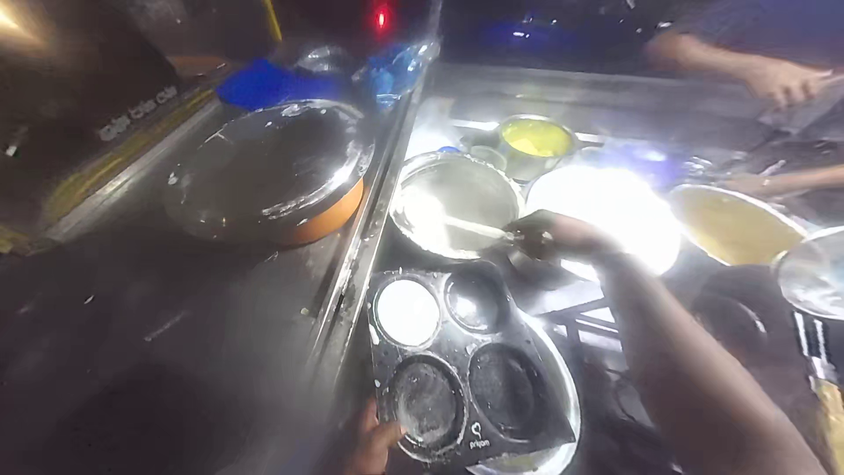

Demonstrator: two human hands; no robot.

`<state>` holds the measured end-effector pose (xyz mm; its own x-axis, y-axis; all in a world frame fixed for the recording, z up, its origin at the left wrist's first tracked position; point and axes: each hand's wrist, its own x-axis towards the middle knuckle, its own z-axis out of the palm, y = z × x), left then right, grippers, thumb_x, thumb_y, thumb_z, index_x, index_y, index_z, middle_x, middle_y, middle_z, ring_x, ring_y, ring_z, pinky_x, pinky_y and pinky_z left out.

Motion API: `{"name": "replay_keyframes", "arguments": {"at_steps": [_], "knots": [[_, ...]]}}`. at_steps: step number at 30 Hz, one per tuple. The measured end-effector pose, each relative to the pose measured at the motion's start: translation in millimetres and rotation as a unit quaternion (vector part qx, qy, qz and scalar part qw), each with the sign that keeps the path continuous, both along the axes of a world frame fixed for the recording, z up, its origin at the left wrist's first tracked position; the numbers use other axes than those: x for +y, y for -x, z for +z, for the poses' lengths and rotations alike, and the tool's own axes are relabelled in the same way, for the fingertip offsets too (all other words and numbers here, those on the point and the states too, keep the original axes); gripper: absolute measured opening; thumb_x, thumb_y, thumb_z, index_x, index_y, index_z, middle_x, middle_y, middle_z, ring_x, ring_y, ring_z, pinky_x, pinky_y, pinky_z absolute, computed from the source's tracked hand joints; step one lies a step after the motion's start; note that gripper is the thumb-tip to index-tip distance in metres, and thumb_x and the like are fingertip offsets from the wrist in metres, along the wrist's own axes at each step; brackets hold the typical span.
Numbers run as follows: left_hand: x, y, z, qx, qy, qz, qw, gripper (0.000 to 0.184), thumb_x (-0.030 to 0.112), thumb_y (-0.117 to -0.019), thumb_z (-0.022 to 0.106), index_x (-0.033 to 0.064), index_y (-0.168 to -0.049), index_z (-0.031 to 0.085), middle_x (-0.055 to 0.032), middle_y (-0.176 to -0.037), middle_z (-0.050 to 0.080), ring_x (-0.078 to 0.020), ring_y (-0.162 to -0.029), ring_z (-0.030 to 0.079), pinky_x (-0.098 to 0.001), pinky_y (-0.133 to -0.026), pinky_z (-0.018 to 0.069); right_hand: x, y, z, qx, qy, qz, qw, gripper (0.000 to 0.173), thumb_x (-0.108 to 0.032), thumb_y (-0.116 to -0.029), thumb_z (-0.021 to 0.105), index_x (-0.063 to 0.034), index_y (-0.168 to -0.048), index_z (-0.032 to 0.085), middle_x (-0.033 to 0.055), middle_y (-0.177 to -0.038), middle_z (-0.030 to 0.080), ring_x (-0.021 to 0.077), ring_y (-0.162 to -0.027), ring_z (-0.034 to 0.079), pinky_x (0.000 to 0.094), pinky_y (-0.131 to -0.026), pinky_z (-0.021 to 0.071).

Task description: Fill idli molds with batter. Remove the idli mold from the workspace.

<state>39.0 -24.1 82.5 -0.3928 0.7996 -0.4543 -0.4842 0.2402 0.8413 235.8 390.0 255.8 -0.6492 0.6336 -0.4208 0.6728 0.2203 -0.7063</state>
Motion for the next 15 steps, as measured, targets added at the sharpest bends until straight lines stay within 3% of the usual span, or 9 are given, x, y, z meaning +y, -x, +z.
{"name": "replay_keyframes", "arguments": {"at_steps": [3, 5, 6, 8, 11, 13, 15], "knots": [[-3, 0, 1, 0.012, 0.009, 0.000, 1.000, 0.061, -0.008, -0.0705, 0.063, -0.0064, -0.130, 0.050, -0.0072, -0.110, 0.070, -0.0059, -0.098, 0.068, -0.0264, -0.087, 0.0578, -44, -39, 6, 0.035, 0.029, -0.056, 0.997, 0.018, -0.005, -0.1025, 0.053, -0.0041, -0.111, 0.068, 0.0006, -0.065, 0.057, 0.0064, -0.047, 0.049, 0.0218, -0.043, 0.0431], [-4, 4, 1, 0.017, 0.002, -0.007, 1.000, 0.060, -0.008, -0.0714, 0.062, -0.0057, -0.130, 0.050, -0.0060, -0.111, 0.071, -0.0050, -0.099, 0.068, -0.0258, -0.088, 0.0580, -74, -67, 10, 0.011, -0.010, -0.058, 0.998, 0.015, -0.005, -0.1013, 0.057, -0.0037, -0.112, 0.068, -0.0009, -0.071, 0.063, 0.0041, -0.054, 0.055, 0.0211, -0.051, 0.0480], [-4, 7, 2, 0.020, -0.002, -0.010, 1.000, 0.059, -0.008, -0.0718, 0.062, -0.0049, -0.130, 0.051, -0.0047, -0.110, 0.071, -0.0044, -0.098, 0.069, -0.0254, -0.088, 0.0582, -90, -80, 9, -0.018, -0.049, -0.060, 0.997, 0.018, -0.007, -0.1002, 0.061, -0.0045, -0.116, 0.070, 0.0011, -0.080, 0.067, 0.0061, -0.064, 0.060, 0.0257, -0.061, 0.0529], [-4, 10, 4, 0.015, -0.011, -0.008, 1.000, 0.058, -0.009, -0.0721, 0.061, -0.0027, -0.129, 0.051, -0.0014, -0.107, 0.072, -0.0028, -0.096, 0.069, -0.0242, -0.087, 0.0587, -125, -95, -1, -0.061, -0.147, -0.092, 0.983, 0.015, -0.015, -0.0997, 0.064, -0.0127, -0.111, 0.074, 0.0009, -0.081, 0.070, 0.0103, -0.065, 0.063, 0.0342, -0.063, 0.0556], [-3, 12, 2, 0.009, -0.037, -0.011, 0.999, 0.060, -0.009, -0.0704, 0.061, -0.0016, -0.129, 0.051, 0.0013, -0.106, 0.073, -0.0014, -0.096, 0.069, -0.0229, -0.087, 0.0584, -175, -113, -17, -0.124, -0.311, -0.126, 0.934, 0.024, -0.024, -0.0995, 0.063, -0.0252, -0.119, 0.076, 0.0105, -0.088, 0.076, 0.0321, -0.074, 0.072, 0.0606, -0.067, 0.0546], [-3, 11, 2, 0.003, -0.043, -0.009, 0.999, 0.058, -0.009, -0.0681, 0.061, -0.0009, -0.125, 0.054, 0.0017, -0.102, 0.074, -0.0017, -0.093, 0.070, -0.0232, -0.085, 0.0592, -203, -124, -25, -0.105, -0.427, -0.128, 0.889, 0.030, -0.026, -0.0986, 0.058, -0.0201, -0.121, 0.077, 0.0147, -0.093, 0.077, 0.0393, -0.075, 0.074, 0.0643, -0.063, 0.0548], [-1, 11, 1, 0.008, -0.038, -0.014, 0.999, 0.057, -0.008, -0.0678, 0.062, -0.0006, -0.124, 0.055, 0.0011, -0.101, 0.074, -0.0026, -0.092, 0.071, -0.0239, -0.084, 0.0597, -221, -131, -29, -0.082, -0.503, -0.124, 0.851, 0.033, -0.026, -0.1005, 0.053, -0.0129, -0.118, 0.078, 0.0149, -0.091, 0.076, 0.0360, -0.070, 0.073, 0.0567, -0.057, 0.0555]]}}
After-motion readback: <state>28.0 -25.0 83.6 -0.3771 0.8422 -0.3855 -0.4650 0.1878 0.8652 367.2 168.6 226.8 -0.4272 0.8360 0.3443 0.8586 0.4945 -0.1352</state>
